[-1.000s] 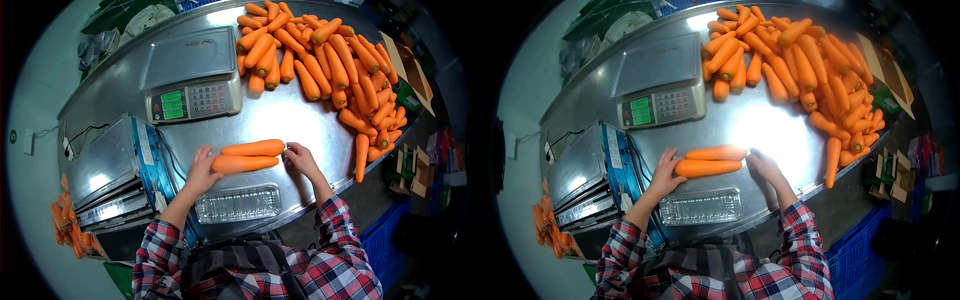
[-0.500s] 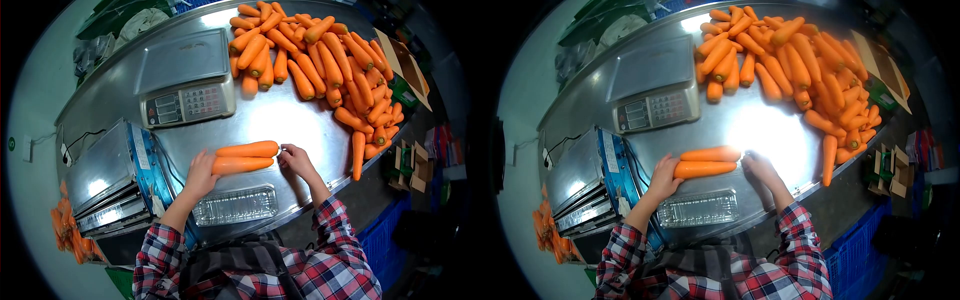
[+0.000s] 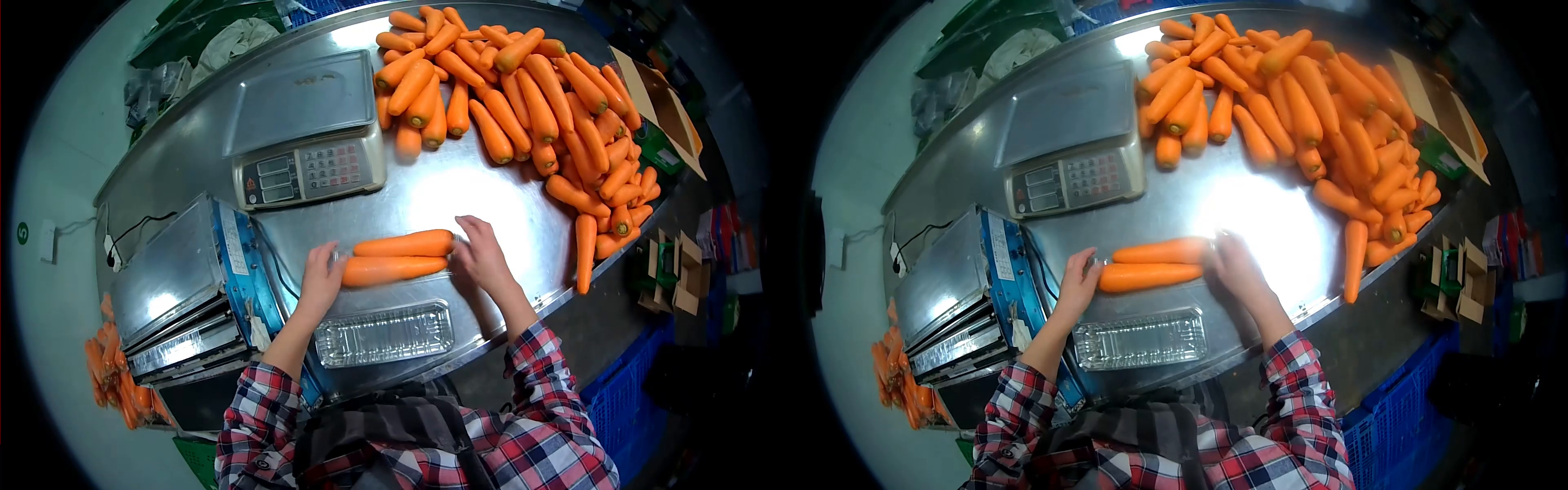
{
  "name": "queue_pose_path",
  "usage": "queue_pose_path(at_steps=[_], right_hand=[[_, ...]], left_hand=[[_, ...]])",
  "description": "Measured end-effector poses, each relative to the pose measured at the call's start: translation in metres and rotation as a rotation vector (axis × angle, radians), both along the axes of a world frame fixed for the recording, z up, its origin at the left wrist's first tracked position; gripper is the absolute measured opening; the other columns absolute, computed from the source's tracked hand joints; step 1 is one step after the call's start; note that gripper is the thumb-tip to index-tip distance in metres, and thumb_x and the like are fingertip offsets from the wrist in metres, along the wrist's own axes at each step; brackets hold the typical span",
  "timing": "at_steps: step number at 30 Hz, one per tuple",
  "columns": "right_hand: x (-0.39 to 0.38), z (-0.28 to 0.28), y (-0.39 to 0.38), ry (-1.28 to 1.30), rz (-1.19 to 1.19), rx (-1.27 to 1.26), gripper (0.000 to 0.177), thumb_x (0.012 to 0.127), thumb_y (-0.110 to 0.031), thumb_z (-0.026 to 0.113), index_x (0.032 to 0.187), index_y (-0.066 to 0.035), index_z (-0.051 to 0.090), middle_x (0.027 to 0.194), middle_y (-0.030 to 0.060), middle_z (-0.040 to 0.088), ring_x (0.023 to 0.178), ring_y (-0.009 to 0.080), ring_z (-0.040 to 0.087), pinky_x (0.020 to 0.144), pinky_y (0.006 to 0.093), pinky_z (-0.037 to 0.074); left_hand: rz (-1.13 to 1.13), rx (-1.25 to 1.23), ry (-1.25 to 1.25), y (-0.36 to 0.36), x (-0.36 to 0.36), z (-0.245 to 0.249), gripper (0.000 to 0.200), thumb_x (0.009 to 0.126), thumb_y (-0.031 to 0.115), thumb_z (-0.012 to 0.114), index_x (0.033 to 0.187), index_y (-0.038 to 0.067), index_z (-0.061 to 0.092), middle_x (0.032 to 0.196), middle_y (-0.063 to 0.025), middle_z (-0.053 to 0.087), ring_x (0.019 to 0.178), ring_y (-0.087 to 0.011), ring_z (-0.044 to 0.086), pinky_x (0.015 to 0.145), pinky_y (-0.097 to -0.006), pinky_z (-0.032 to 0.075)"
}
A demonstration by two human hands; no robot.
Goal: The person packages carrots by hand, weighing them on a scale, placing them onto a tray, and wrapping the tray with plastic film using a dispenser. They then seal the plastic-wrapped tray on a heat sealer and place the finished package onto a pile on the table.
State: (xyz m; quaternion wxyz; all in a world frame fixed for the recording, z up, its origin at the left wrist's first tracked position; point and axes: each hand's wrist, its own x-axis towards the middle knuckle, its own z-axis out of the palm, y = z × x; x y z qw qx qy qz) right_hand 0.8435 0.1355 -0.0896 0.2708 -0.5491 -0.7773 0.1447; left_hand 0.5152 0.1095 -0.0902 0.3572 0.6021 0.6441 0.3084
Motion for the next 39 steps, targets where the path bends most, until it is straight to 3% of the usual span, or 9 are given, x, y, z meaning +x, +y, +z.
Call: queue_pose_path(at_steps=[3, 13, 16, 19, 25, 26, 29, 34, 39], right_hand=[[-0.012, 0.012, 0.002, -0.049, 0.129, -0.348, 0.049, 0.081, -0.011, 0.063, 0.126, -0.001, 0.046, 0.129, 0.0172, 0.046, 0.118, 0.0333, 0.045, 0.1, 0.0389, 0.038], [-0.004, 0.045, 0.001, -0.017, 0.192, -0.26, 0.06, 0.073, -0.004, 0.066, 0.129, -0.005, 0.042, 0.13, 0.0167, 0.045, 0.121, 0.0321, 0.044, 0.1, 0.0384, 0.039], [0.015, 0.013, 0.001, 0.102, -0.241, -0.571, 0.044, 0.084, -0.01, 0.059, 0.125, -0.001, 0.047, 0.097, 0.0136, 0.064, 0.086, 0.0247, 0.064, 0.072, 0.0319, 0.052], [0.013, 0.0, 0.006, 0.382, -0.167, -0.991, 0.036, 0.087, -0.012, 0.055, 0.12, 0.002, 0.049, 0.075, 0.0092, 0.065, 0.062, 0.0165, 0.063, 0.053, 0.0253, 0.05], [0.0, -0.001, -0.015, 0.733, -0.232, -0.722, 0.008, 0.087, -0.008, 0.054, 0.092, -0.003, 0.05, 0.066, 0.0042, 0.058, 0.05, 0.0091, 0.051, 0.043, 0.0219, 0.041], [0.001, 0.025, -0.02, 0.698, -0.263, -0.765, 0.016, 0.087, -0.016, 0.053, 0.094, -0.002, 0.057, 0.069, 0.0025, 0.056, 0.059, 0.0093, 0.053, 0.054, 0.0248, 0.044], [-0.016, 0.092, -0.027, 0.687, -0.202, -0.6, 0.011, 0.086, -0.014, 0.055, 0.091, -0.004, 0.058, 0.07, 0.003, 0.058, 0.055, 0.008, 0.052, 0.047, 0.0207, 0.042], [-0.126, 0.167, -0.035, 0.765, -0.004, -0.495, 0.008, 0.084, -0.01, 0.057, 0.089, -0.004, 0.057, 0.066, 0.0017, 0.056, 0.048, 0.0056, 0.048, 0.039, 0.0183, 0.035], [-0.314, 0.165, -0.031, 0.555, 0.179, -0.442, 0.019, 0.08, -0.012, 0.061, 0.095, -0.001, 0.061, 0.07, 0.0008, 0.057, 0.054, 0.0051, 0.048, 0.045, 0.0192, 0.037]], left_hand=[[-0.212, 0.105, 0.217, -0.007, 0.007, 0.0, 0.039, 0.087, 0.025, 0.058, 0.12, 0.004, 0.054, 0.121, -0.0195, 0.05, 0.114, -0.0347, 0.046, 0.1, -0.0388, 0.035], [-0.012, -0.007, -0.001, -0.009, 0.0, -0.013, 0.044, 0.09, 0.025, 0.054, 0.129, 0.005, 0.046, 0.114, -0.0186, 0.053, 0.105, -0.0258, 0.052, 0.088, -0.0338, 0.045], [0.186, -0.296, -0.306, -0.004, -0.004, -0.005, 0.047, 0.092, 0.026, 0.052, 0.132, 0.005, 0.041, 0.11, -0.0157, 0.052, 0.092, -0.0193, 0.055, 0.07, -0.0279, 0.051], [0.108, -0.358, -0.281, 0.003, -0.002, -0.009, 0.034, 0.092, 0.027, 0.052, 0.121, 0.008, 0.054, 0.11, -0.0108, 0.047, 0.085, -0.0173, 0.056, 0.059, -0.0237, 0.05], [0.068, -0.248, -0.287, -0.006, 0.007, 0.021, 0.028, 0.09, 0.027, 0.055, 0.111, 0.01, 0.062, 0.105, -0.0086, 0.047, 0.086, -0.0166, 0.054, 0.063, -0.0241, 0.049], [0.072, -0.203, -0.291, -0.011, 0.007, 0.035, 0.028, 0.09, 0.027, 0.055, 0.111, 0.01, 0.062, 0.104, -0.0086, 0.048, 0.085, -0.0163, 0.054, 0.064, -0.0243, 0.049], [0.047, -0.003, -0.223, -0.027, -0.012, 0.092, 0.03, 0.089, 0.025, 0.057, 0.113, 0.008, 0.061, 0.1, -0.0085, 0.052, 0.086, -0.0153, 0.053, 0.067, -0.0251, 0.049], [0.14, -0.103, -0.519, -0.075, -0.124, 0.171, 0.034, 0.092, 0.021, 0.055, 0.12, 0.002, 0.055, 0.099, -0.0043, 0.06, 0.078, -0.0093, 0.057, 0.066, -0.0224, 0.048], [0.3, 0.046, -0.395, -0.121, -0.302, 0.187, 0.035, 0.091, 0.025, 0.056, 0.118, 0.004, 0.058, 0.099, -0.004, 0.062, 0.079, -0.0094, 0.057, 0.064, -0.0215, 0.048]])
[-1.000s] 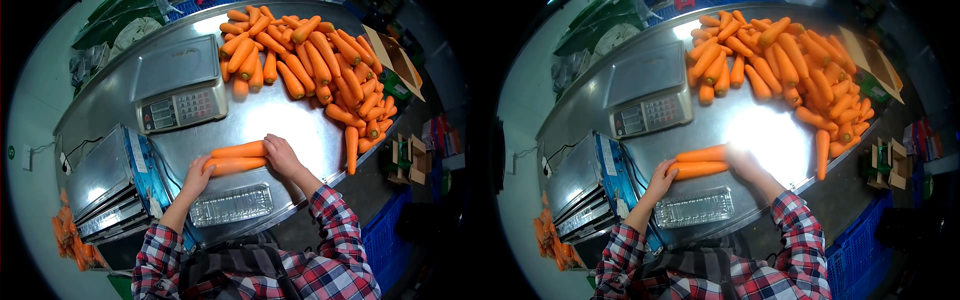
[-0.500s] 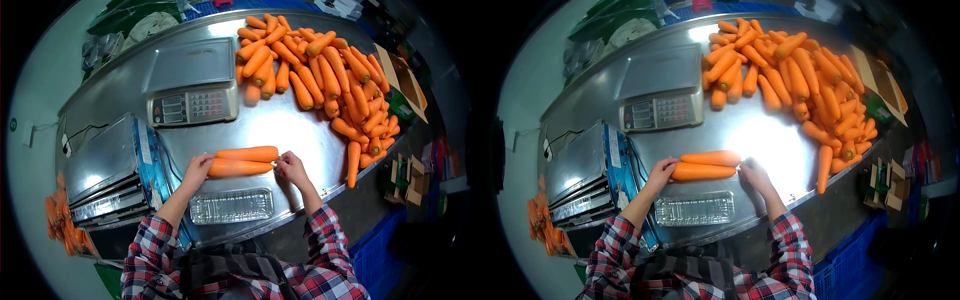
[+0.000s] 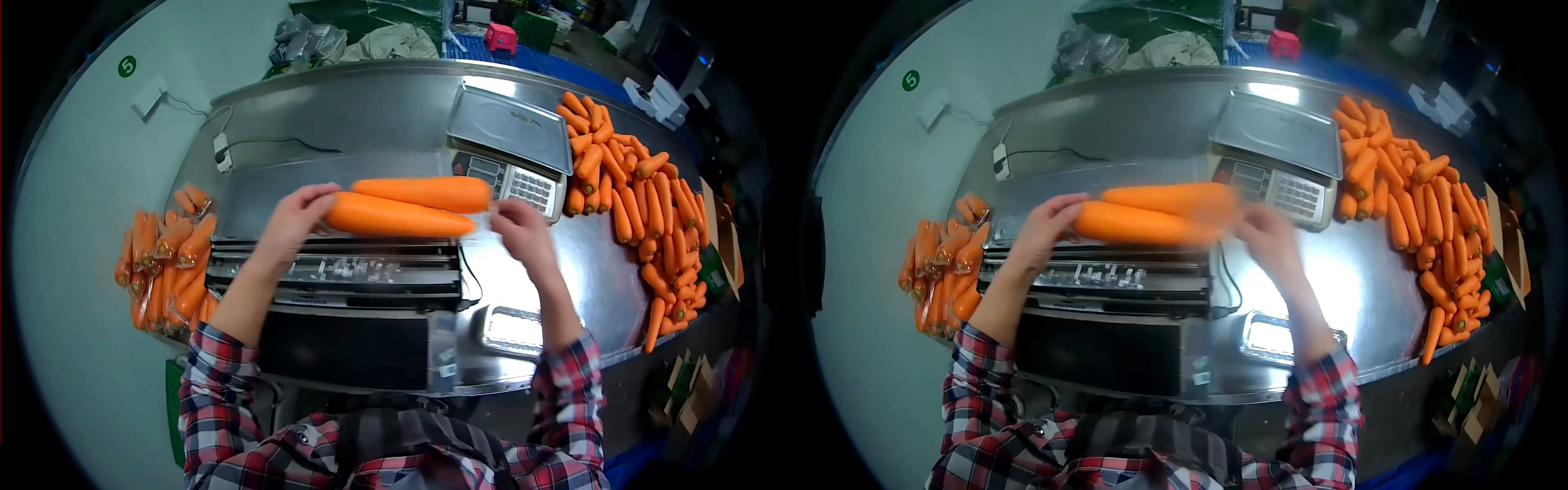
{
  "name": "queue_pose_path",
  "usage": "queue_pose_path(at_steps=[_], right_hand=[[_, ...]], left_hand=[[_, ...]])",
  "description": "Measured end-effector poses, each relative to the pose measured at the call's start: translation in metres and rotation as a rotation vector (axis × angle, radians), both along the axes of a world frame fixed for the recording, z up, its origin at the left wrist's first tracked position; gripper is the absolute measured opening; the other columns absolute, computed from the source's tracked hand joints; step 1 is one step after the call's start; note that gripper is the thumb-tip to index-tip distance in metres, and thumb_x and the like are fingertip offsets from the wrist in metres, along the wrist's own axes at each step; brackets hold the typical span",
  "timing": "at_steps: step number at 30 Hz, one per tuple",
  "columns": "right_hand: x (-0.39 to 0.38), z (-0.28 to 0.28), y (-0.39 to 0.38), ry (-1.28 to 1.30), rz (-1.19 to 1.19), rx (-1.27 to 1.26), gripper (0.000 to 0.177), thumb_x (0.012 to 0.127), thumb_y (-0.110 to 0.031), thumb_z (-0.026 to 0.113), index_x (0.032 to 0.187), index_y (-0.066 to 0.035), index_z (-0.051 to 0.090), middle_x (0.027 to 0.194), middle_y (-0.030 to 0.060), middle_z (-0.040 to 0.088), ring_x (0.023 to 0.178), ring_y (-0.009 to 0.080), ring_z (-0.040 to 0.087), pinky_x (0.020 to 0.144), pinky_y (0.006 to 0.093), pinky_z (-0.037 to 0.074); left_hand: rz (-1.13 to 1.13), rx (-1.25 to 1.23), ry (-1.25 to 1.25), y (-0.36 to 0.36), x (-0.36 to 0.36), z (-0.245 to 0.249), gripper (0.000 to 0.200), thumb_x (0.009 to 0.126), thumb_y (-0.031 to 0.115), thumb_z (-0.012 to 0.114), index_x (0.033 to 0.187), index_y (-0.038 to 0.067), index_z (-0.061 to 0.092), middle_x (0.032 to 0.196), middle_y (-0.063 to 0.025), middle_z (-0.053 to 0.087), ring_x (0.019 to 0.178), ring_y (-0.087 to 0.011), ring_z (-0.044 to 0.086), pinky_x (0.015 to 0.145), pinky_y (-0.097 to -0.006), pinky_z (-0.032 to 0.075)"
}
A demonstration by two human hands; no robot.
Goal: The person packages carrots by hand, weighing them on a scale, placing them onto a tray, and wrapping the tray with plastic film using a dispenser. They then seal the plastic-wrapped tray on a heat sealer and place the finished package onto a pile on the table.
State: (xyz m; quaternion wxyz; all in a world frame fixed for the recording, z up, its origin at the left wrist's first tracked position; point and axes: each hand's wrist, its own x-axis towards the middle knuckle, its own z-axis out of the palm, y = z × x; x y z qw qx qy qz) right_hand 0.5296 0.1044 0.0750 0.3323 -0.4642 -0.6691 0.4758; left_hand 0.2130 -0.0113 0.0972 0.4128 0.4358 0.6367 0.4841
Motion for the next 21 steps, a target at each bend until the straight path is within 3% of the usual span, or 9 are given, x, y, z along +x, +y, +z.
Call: queue_pose_path(at_steps=[2, 4, 5, 6, 9, 11, 14, 17, 21], right_hand=[[-0.078, -0.008, 0.0, -0.263, 0.142, 0.322, 0.021, 0.079, -0.013, 0.062, 0.095, 0.001, 0.061, 0.075, 0.0049, 0.062, 0.064, 0.0109, 0.056, 0.056, 0.0249, 0.045], [-0.135, -0.021, -0.005, -0.391, 0.195, 0.335, 0.023, 0.079, -0.014, 0.063, 0.094, 0.003, 0.062, 0.079, 0.0094, 0.065, 0.07, 0.0164, 0.06, 0.063, 0.0284, 0.048], [-0.155, -0.028, -0.009, -0.253, 0.129, 0.098, 0.024, 0.078, -0.015, 0.063, 0.094, 0.003, 0.062, 0.081, 0.012, 0.066, 0.073, 0.0195, 0.062, 0.067, 0.03, 0.049], [-0.168, -0.046, -0.01, -0.337, 0.125, 0.279, 0.023, 0.08, -0.016, 0.062, 0.093, 0.003, 0.063, 0.08, 0.0154, 0.065, 0.073, 0.0241, 0.063, 0.068, 0.0314, 0.049], [-0.175, -0.011, -0.036, -0.491, 0.172, 0.178, 0.023, 0.081, -0.017, 0.063, 0.093, 0.003, 0.063, 0.081, 0.0166, 0.065, 0.074, 0.0269, 0.063, 0.069, 0.0332, 0.049], [-0.159, -0.021, -0.05, -0.428, 0.013, 0.349, 0.022, 0.082, -0.02, 0.063, 0.086, 0.002, 0.062, 0.079, 0.0159, 0.064, 0.074, 0.0287, 0.062, 0.068, 0.0346, 0.049], [-0.125, -0.018, -0.071, -0.644, -0.105, 0.557, 0.024, 0.079, -0.021, 0.068, 0.072, 0.0, 0.057, 0.072, 0.015, 0.058, 0.07, 0.0317, 0.056, 0.063, 0.0396, 0.046], [-0.107, -0.026, -0.094, -0.851, -0.076, 0.802, 0.024, 0.076, -0.02, 0.069, 0.063, -0.003, 0.058, 0.066, 0.0109, 0.054, 0.071, 0.0301, 0.052, 0.066, 0.0392, 0.043], [-0.126, -0.031, -0.109, -0.756, -0.048, 0.794, 0.019, 0.073, -0.017, 0.071, 0.063, -0.003, 0.063, 0.068, 0.0096, 0.055, 0.074, 0.0285, 0.052, 0.07, 0.0384, 0.042]], left_hand=[[0.067, 0.013, 0.011, -0.011, -0.063, -0.008, 0.032, 0.09, 0.023, 0.057, 0.116, 0.004, 0.06, 0.097, -0.0033, 0.062, 0.079, -0.0087, 0.056, 0.063, -0.0215, 0.047], [0.119, -0.058, 0.01, -0.024, -0.116, -0.023, 0.032, 0.09, 0.023, 0.057, 0.116, 0.003, 0.059, 0.097, -0.0029, 0.062, 0.081, -0.0081, 0.055, 0.065, -0.0208, 0.046], [0.111, -0.052, 0.044, -0.03, -0.136, -0.034, 0.033, 0.09, 0.022, 0.057, 0.117, 0.003, 0.059, 0.098, -0.003, 0.062, 0.083, -0.0082, 0.055, 0.068, -0.0206, 0.045], [0.104, -0.045, 0.08, -0.037, -0.152, -0.045, 0.034, 0.09, 0.022, 0.057, 0.117, 0.002, 0.058, 0.099, -0.003, 0.062, 0.085, -0.0082, 0.055, 0.07, -0.0203, 0.045], [0.024, 0.036, 0.143, -0.054, -0.176, -0.059, 0.036, 0.091, 0.021, 0.058, 0.119, 0.0, 0.057, 0.112, -0.0056, 0.06, 0.099, -0.0098, 0.054, 0.087, -0.0214, 0.041], [0.177, 0.175, 0.148, -0.069, -0.177, -0.068, 0.029, 0.088, 0.02, 0.061, 0.109, 0.0, 0.061, 0.103, -0.0073, 0.062, 0.091, -0.0159, 0.057, 0.082, -0.027, 0.044], [0.194, 0.136, 0.947, -0.11, -0.198, -0.061, 0.02, 0.082, 0.019, 0.065, 0.09, 0.0, 0.064, 0.086, -0.0085, 0.057, 0.082, -0.0254, 0.054, 0.074, -0.0367, 0.044], [0.203, 0.212, 1.253, -0.141, -0.193, -0.075, 0.02, 0.076, 0.021, 0.069, 0.071, 0.003, 0.062, 0.075, -0.0095, 0.049, 0.077, -0.0305, 0.047, 0.069, -0.0419, 0.039], [0.227, 0.158, 1.138, -0.139, -0.158, -0.066, 0.023, 0.074, 0.025, 0.071, 0.064, 0.006, 0.063, 0.076, -0.0088, 0.053, 0.081, -0.0282, 0.049, 0.072, -0.0394, 0.038]])
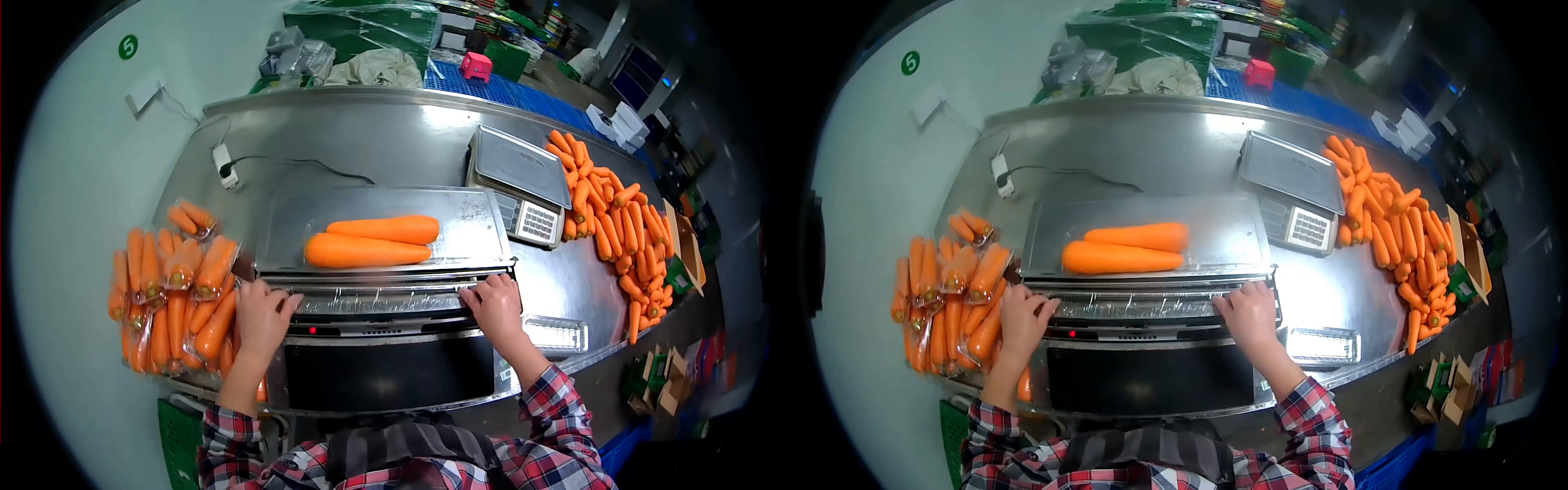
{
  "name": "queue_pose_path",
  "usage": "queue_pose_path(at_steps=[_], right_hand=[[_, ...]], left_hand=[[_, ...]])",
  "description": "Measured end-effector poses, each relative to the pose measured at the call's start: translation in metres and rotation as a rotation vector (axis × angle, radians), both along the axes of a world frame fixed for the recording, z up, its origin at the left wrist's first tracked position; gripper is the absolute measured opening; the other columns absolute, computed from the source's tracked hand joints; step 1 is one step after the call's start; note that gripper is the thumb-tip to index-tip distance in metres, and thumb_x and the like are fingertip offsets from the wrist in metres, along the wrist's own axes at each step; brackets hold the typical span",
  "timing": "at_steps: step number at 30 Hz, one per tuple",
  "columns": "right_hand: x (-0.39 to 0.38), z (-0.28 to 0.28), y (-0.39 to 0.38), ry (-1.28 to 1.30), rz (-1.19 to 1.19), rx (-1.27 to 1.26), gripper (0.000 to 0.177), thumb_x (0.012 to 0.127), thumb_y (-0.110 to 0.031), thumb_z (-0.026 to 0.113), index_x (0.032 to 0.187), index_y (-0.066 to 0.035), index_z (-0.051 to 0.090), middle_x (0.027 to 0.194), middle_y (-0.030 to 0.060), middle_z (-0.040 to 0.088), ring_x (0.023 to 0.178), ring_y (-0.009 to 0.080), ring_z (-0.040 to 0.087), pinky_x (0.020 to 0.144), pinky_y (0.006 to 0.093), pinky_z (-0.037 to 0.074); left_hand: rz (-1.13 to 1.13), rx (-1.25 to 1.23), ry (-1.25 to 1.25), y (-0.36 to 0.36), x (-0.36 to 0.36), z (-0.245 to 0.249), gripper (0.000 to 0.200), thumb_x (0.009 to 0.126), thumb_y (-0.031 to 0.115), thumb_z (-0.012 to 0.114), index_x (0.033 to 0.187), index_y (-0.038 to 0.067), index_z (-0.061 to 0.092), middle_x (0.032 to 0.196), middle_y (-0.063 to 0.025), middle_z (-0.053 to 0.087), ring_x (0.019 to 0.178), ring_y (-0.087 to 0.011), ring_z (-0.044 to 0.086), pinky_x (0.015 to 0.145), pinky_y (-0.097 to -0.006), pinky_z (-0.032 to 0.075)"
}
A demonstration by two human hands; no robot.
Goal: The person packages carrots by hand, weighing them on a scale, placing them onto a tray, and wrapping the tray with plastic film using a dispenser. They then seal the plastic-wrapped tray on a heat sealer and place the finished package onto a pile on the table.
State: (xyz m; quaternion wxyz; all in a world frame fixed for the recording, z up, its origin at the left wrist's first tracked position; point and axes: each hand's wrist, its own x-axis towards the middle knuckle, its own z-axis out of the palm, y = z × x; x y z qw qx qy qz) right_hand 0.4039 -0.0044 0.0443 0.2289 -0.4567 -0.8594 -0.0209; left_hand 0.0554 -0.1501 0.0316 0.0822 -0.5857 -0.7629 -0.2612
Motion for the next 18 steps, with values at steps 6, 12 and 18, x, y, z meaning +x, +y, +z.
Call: queue_pose_path(at_steps=[6, 12, 18], right_hand=[[-0.002, 0.004, 0.013, 0.202, 0.018, -0.393, 0.019, 0.082, -0.013, 0.054, 0.067, -0.001, 0.056, 0.068, 0.0127, 0.056, 0.07, 0.0291, 0.056, 0.066, 0.038, 0.045], [0.007, 0.071, 0.056, 1.551, 0.358, -1.422, 0.025, 0.084, -0.013, 0.044, 0.06, -0.009, 0.041, 0.062, 0.0077, 0.049, 0.055, 0.0194, 0.051, 0.055, 0.0328, 0.048], [-0.069, 0.056, 0.134, 1.322, 0.276, -0.697, 0.011, 0.085, -0.006, 0.054, 0.08, 0.001, 0.061, 0.097, 0.0148, 0.066, 0.098, 0.0229, 0.061, 0.091, 0.0329, 0.046]], left_hand=[[0.021, -0.031, -0.734, 0.017, -0.004, -0.016, 0.02, 0.084, 0.02, 0.061, 0.071, 0.005, 0.059, 0.068, -0.0065, 0.057, 0.066, -0.0248, 0.053, 0.063, -0.0329, 0.042], [-0.367, 0.202, -2.151, 0.038, -0.031, 0.079, 0.032, 0.087, 0.021, 0.051, 0.061, 0.013, 0.035, 0.06, -0.0029, 0.043, 0.057, -0.0165, 0.048, 0.046, -0.0282, 0.037], [-0.394, 0.506, -1.543, 0.15, -0.047, 0.055, 0.023, 0.089, 0.017, 0.053, 0.069, 0.005, 0.057, 0.089, -0.0107, 0.063, 0.091, -0.0263, 0.062, 0.082, -0.033, 0.048]])
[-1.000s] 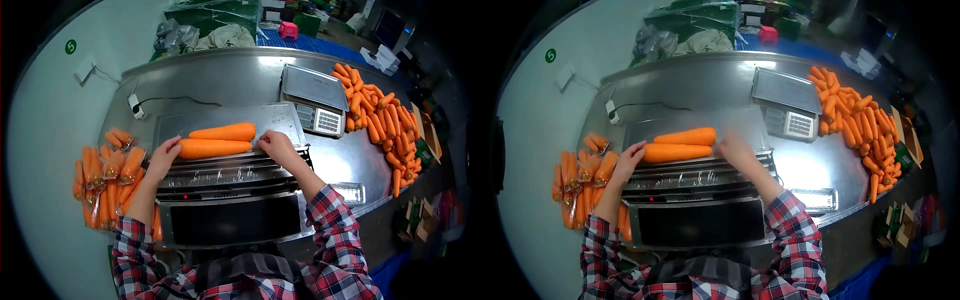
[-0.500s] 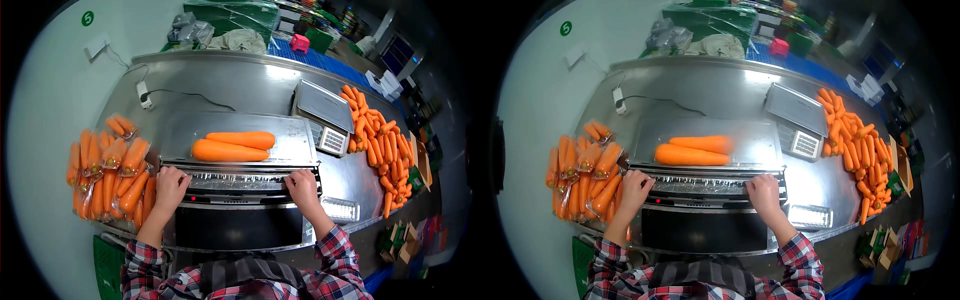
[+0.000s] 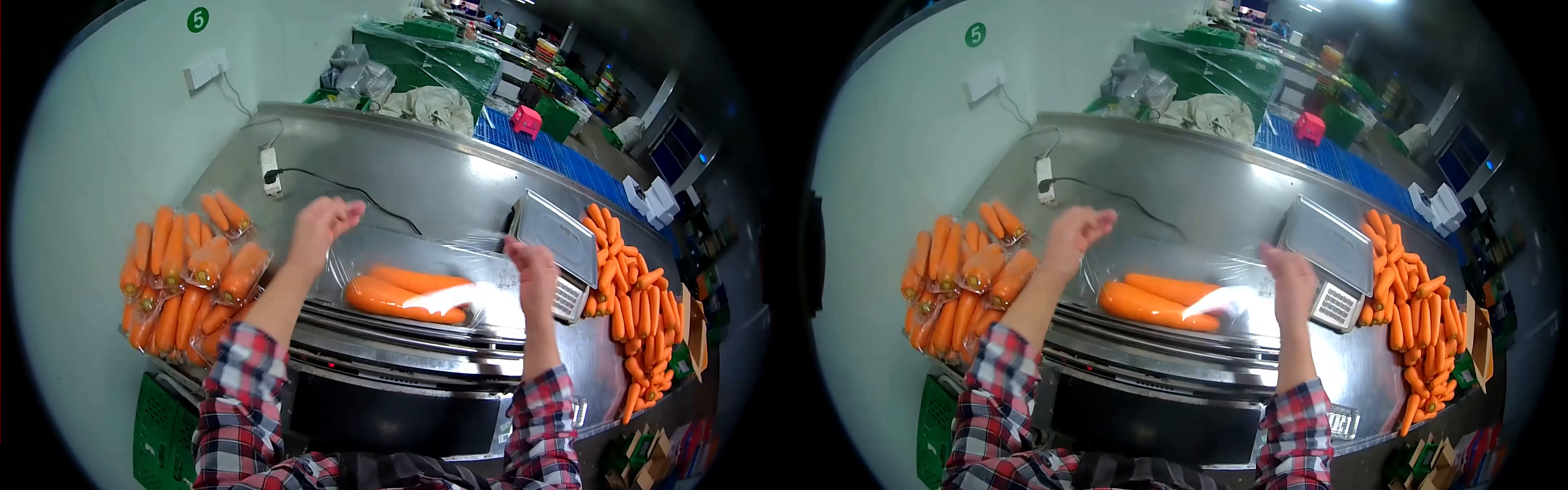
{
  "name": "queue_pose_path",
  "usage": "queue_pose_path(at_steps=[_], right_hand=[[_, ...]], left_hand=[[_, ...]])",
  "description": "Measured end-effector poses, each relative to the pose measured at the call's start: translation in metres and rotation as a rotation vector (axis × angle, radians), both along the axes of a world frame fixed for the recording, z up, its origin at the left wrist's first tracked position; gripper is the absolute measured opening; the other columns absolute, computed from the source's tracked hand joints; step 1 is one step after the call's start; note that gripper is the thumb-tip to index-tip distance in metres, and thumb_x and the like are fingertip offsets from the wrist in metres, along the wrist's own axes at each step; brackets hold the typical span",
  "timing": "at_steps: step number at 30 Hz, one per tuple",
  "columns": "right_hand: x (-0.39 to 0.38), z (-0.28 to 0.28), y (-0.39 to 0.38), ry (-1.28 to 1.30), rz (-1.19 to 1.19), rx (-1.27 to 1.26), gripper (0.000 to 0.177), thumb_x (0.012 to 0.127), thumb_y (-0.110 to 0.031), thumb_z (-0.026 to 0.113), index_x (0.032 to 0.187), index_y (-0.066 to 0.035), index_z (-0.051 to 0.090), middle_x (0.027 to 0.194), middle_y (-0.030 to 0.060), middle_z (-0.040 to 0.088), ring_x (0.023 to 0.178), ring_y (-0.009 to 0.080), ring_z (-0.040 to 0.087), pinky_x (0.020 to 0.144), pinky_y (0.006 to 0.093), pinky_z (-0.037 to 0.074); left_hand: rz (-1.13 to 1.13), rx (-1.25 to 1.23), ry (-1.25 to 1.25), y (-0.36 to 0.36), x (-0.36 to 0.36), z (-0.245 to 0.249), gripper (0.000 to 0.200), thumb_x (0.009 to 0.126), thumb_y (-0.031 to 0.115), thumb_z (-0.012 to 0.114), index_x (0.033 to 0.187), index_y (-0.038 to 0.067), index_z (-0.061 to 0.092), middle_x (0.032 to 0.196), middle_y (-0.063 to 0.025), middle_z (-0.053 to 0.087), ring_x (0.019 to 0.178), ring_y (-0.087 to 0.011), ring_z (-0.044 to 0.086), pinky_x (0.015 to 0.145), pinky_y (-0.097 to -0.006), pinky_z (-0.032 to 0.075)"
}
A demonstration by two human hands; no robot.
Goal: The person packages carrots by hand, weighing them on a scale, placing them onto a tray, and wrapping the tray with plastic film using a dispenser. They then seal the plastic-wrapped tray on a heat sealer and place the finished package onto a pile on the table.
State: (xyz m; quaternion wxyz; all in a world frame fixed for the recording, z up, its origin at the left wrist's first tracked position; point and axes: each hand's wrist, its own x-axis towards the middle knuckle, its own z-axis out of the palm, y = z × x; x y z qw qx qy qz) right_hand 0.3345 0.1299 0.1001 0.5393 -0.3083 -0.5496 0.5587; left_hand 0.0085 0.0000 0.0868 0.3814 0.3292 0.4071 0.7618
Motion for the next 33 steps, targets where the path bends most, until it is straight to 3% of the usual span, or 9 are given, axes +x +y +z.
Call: queue_pose_path(at_steps=[2, 6, 8, 14, 20, 24, 28, 31, 33], right_hand=[[-0.002, -0.066, 0.022, -0.923, -0.094, 0.329, 0.015, 0.089, -0.011, 0.055, 0.091, 0.001, 0.063, 0.103, 0.0143, 0.065, 0.1, 0.0251, 0.06, 0.091, 0.0309, 0.043], [0.0, -0.069, -0.006, -1.018, 0.046, 0.612, 0.013, 0.089, -0.01, 0.052, 0.09, 0.0, 0.061, 0.111, 0.0143, 0.059, 0.105, 0.0321, 0.053, 0.092, 0.0355, 0.04], [-0.003, -0.058, -0.012, -1.094, 0.031, 0.521, 0.014, 0.088, -0.012, 0.052, 0.086, -0.001, 0.059, 0.085, 0.0113, 0.062, 0.081, 0.0286, 0.06, 0.071, 0.0358, 0.049], [0.013, -0.039, -0.028, -0.896, 0.317, -0.343, 0.026, 0.093, -0.023, 0.046, 0.082, -0.001, 0.057, 0.061, 0.0069, 0.057, 0.046, 0.0109, 0.052, 0.041, 0.0238, 0.04], [0.017, -0.026, -0.066, -0.768, 0.131, -0.279, 0.025, 0.094, -0.02, 0.044, 0.077, -0.003, 0.051, 0.055, 0.0067, 0.053, 0.035, 0.008, 0.039, 0.033, 0.0214, 0.029], [0.048, 0.006, -0.136, -0.823, 0.206, -0.307, 0.03, 0.094, -0.02, 0.044, 0.072, -0.001, 0.053, 0.056, 0.0054, 0.056, 0.036, 0.0056, 0.04, 0.033, 0.0205, 0.031], [0.071, -0.013, -0.192, -0.947, 0.317, -0.449, 0.022, 0.092, -0.016, 0.05, 0.078, 0.0, 0.057, 0.064, 0.0081, 0.059, 0.046, 0.0113, 0.05, 0.043, 0.0245, 0.041], [0.081, -0.055, -0.213, -1.06, 0.279, 0.159, 0.019, 0.09, -0.013, 0.055, 0.081, 0.004, 0.055, 0.07, 0.0178, 0.057, 0.067, 0.0268, 0.059, 0.062, 0.0339, 0.046], [0.075, -0.063, -0.225, -1.001, 0.179, 0.064, 0.012, 0.089, -0.012, 0.057, 0.089, 0.0, 0.055, 0.073, 0.017, 0.06, 0.067, 0.027, 0.062, 0.061, 0.0328, 0.047]], left_hand=[[0.001, -0.473, 0.577, 0.011, 0.001, -0.055, 0.023, 0.088, 0.019, 0.057, 0.075, 0.001, 0.061, 0.094, -0.0109, 0.065, 0.106, -0.0268, 0.058, 0.094, -0.0364, 0.044], [0.161, -0.102, 1.327, 0.009, 0.001, -0.091, 0.02, 0.086, 0.022, 0.06, 0.081, 0.003, 0.062, 0.087, -0.0119, 0.065, 0.1, -0.0254, 0.058, 0.082, -0.0384, 0.047], [0.033, -0.184, 1.493, 0.001, 0.005, -0.055, 0.021, 0.087, 0.023, 0.058, 0.081, 0.002, 0.06, 0.083, -0.0124, 0.065, 0.093, -0.0291, 0.06, 0.077, -0.04, 0.048], [-0.155, -0.744, 0.626, -0.026, 0.013, -0.041, 0.025, 0.088, 0.027, 0.056, 0.082, 0.002, 0.056, 0.066, -0.014, 0.06, 0.053, -0.0282, 0.059, 0.053, -0.0386, 0.046], [0.295, -0.428, 1.014, -0.058, 0.041, -0.032, 0.024, 0.09, 0.023, 0.054, 0.083, 0.0, 0.052, 0.068, -0.0193, 0.056, 0.06, -0.0292, 0.057, 0.057, -0.0373, 0.043], [0.142, -0.523, 0.743, -0.133, 0.072, -0.003, 0.024, 0.092, 0.023, 0.051, 0.082, 0.002, 0.048, 0.071, -0.022, 0.054, 0.07, -0.0399, 0.055, 0.059, -0.0447, 0.041], [0.11, -0.684, 0.824, -0.205, 0.09, -0.033, 0.022, 0.093, 0.023, 0.052, 0.087, 0.002, 0.053, 0.068, -0.0185, 0.05, 0.06, -0.034, 0.05, 0.057, -0.0356, 0.042], [0.151, -0.795, 0.66, -0.237, 0.104, -0.071, 0.022, 0.091, 0.022, 0.057, 0.086, 0.001, 0.056, 0.061, -0.0106, 0.051, 0.054, -0.0196, 0.05, 0.053, -0.0297, 0.041], [0.242, -0.886, 0.434, -0.258, 0.113, -0.1, 0.032, 0.086, 0.03, 0.063, 0.082, -0.001, 0.06, 0.061, -0.0099, 0.057, 0.058, -0.017, 0.056, 0.054, -0.0311, 0.043]])
